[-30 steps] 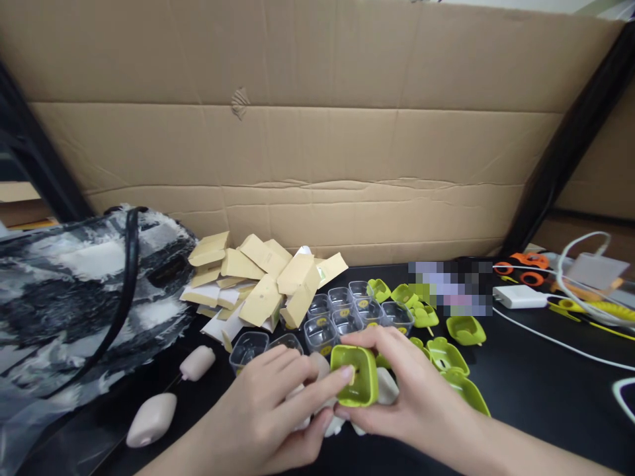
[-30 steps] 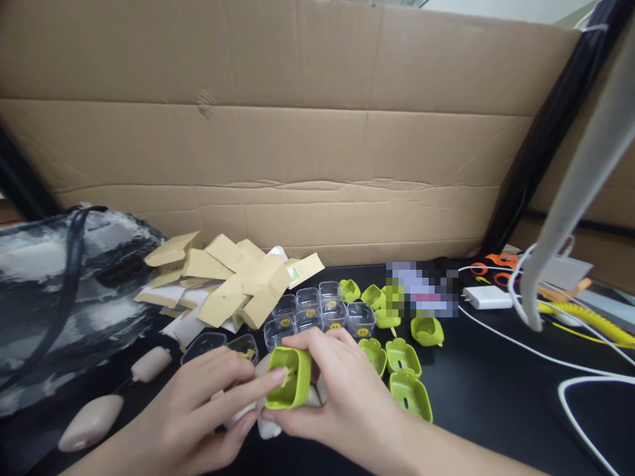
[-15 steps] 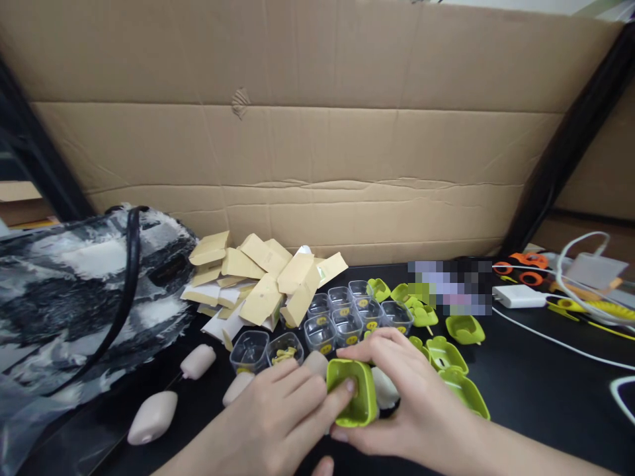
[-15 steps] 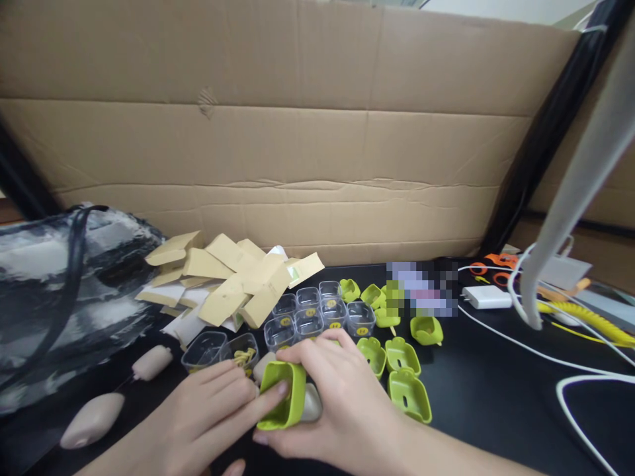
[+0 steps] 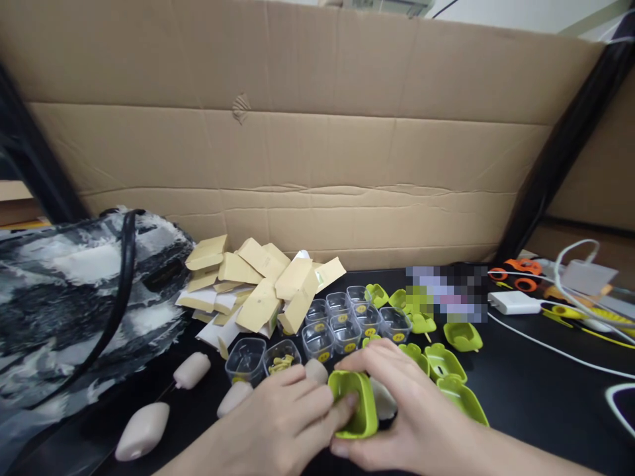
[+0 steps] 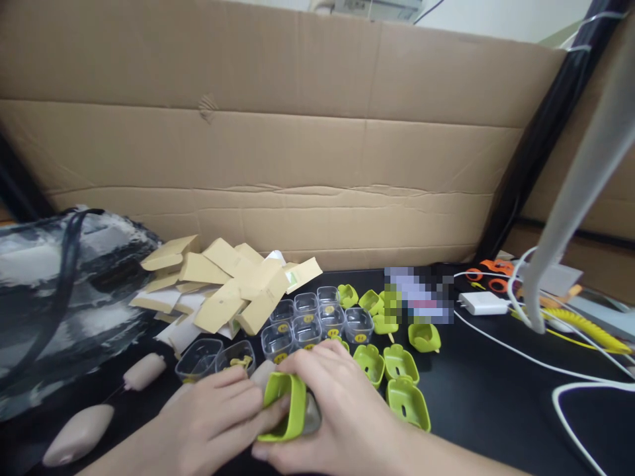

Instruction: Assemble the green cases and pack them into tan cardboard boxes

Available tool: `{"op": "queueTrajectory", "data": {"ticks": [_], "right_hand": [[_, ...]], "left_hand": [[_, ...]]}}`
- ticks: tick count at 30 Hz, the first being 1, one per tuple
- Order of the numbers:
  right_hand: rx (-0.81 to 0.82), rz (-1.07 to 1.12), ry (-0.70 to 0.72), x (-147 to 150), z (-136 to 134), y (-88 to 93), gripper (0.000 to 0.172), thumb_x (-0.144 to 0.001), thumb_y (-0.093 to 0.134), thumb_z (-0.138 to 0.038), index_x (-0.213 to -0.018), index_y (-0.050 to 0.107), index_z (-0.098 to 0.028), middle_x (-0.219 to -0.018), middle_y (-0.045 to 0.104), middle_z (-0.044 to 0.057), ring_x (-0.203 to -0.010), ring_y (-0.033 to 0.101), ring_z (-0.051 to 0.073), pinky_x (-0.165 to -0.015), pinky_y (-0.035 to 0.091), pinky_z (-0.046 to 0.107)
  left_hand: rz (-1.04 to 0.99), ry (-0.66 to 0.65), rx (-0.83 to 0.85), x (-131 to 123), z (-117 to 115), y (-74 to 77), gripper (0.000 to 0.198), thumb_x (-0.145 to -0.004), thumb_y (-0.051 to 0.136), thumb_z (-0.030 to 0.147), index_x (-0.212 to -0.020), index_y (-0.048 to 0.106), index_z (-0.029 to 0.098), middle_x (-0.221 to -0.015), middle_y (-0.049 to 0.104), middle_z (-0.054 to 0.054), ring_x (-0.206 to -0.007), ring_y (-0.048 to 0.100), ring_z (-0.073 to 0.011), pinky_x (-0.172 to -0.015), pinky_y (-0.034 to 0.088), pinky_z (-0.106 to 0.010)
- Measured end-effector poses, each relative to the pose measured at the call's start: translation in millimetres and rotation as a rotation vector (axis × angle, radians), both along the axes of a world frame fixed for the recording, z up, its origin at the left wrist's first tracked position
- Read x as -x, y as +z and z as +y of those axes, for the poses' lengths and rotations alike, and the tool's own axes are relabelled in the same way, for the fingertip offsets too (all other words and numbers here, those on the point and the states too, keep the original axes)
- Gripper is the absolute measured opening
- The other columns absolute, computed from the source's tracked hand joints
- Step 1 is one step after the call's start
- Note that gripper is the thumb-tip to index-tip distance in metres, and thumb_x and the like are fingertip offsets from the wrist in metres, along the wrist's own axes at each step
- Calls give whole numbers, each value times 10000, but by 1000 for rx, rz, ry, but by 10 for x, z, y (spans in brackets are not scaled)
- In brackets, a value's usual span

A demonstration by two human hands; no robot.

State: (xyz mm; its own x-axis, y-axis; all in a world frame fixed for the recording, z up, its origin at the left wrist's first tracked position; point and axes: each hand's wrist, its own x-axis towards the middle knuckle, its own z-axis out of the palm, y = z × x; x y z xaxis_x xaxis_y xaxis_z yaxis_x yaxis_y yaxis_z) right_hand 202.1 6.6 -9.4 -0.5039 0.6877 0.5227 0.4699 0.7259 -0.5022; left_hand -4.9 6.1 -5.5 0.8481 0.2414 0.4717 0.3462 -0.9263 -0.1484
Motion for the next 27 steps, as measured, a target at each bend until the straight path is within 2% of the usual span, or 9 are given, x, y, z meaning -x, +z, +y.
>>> {"op": "queueTrajectory", "data": {"ticks": [3,5,8,10,12,15,21,24,27], "right_hand": [[71,71,-41,-104,110,139,401,-721,747,-329,-1040,519,-245,-961,665,11,-878,644,201,-751,511,304],[88,82,-101,-210,317,274,345,-797,672,-347,-1066,480,-248,-1001,652,17,-917,641,201,-771,519,306],[30,-15,-266,-410,833,446,333,-853,611,-438,-1065,477,-220,-990,649,38,-885,645,211,-777,530,334],[38,-58,-333,-557,1228,499,336,-871,612,-410,-1091,506,-179,-1005,646,82,-866,641,220,-791,531,368],[61,-134,-376,-696,1571,497,321,-872,647,-333,-1124,554,-157,-1136,608,109,-954,619,226,-851,513,400],[169,-276,-387,-849,1899,442,269,-935,584,-296,-1173,575,-172,-1195,595,78,-992,620,219,-836,527,422],[397,-500,-308,-896,2088,349,270,-936,585,-298,-1172,583,-168,-1188,606,73,-985,630,222,-822,539,414],[456,-549,-278,-874,2092,313,269,-937,584,-294,-1176,581,-171,-1192,605,76,-980,632,217,-816,542,409],[465,-561,-263,-873,2052,282,271,-941,578,-290,-1187,575,-176,-1198,602,80,-976,633,212,-813,545,405]], "left_hand": [[-202,66,-19,117,44,-2,479,-967,307,355,-1348,411,84,-778,643,-57,-633,601,-205,-576,479,-336],[-312,118,-73,195,88,19,528,-956,277,391,-1379,346,82,-802,621,-66,-662,598,-213,-586,483,-337],[-283,197,-220,256,164,77,405,-898,416,257,-1273,441,107,-815,621,-59,-664,594,-194,-594,496,-314],[-204,234,-300,259,208,117,344,-868,462,164,-1207,492,109,-795,632,-51,-666,602,-187,-612,514,-310],[-161,257,-338,254,241,142,309,-862,475,128,-1167,522,112,-785,645,-50,-671,609,-188,-617,528,-314],[-135,283,-345,268,284,150,244,-877,465,122,-1103,558,120,-812,674,-63,-690,627,-194,-626,540,-325],[-106,340,-342,398,398,139,247,-898,417,28,-1061,588,98,-831,696,-104,-711,655,-235,-642,525,-376],[-67,384,-214,454,426,162,248,-912,401,47,-1048,596,115,-878,693,-106,-742,662,-235,-646,526,-365],[31,403,-13,474,427,199,233,-913,435,79,-1016,613,189,-867,693,-27,-738,670,-180,-647,533,-286]]}}
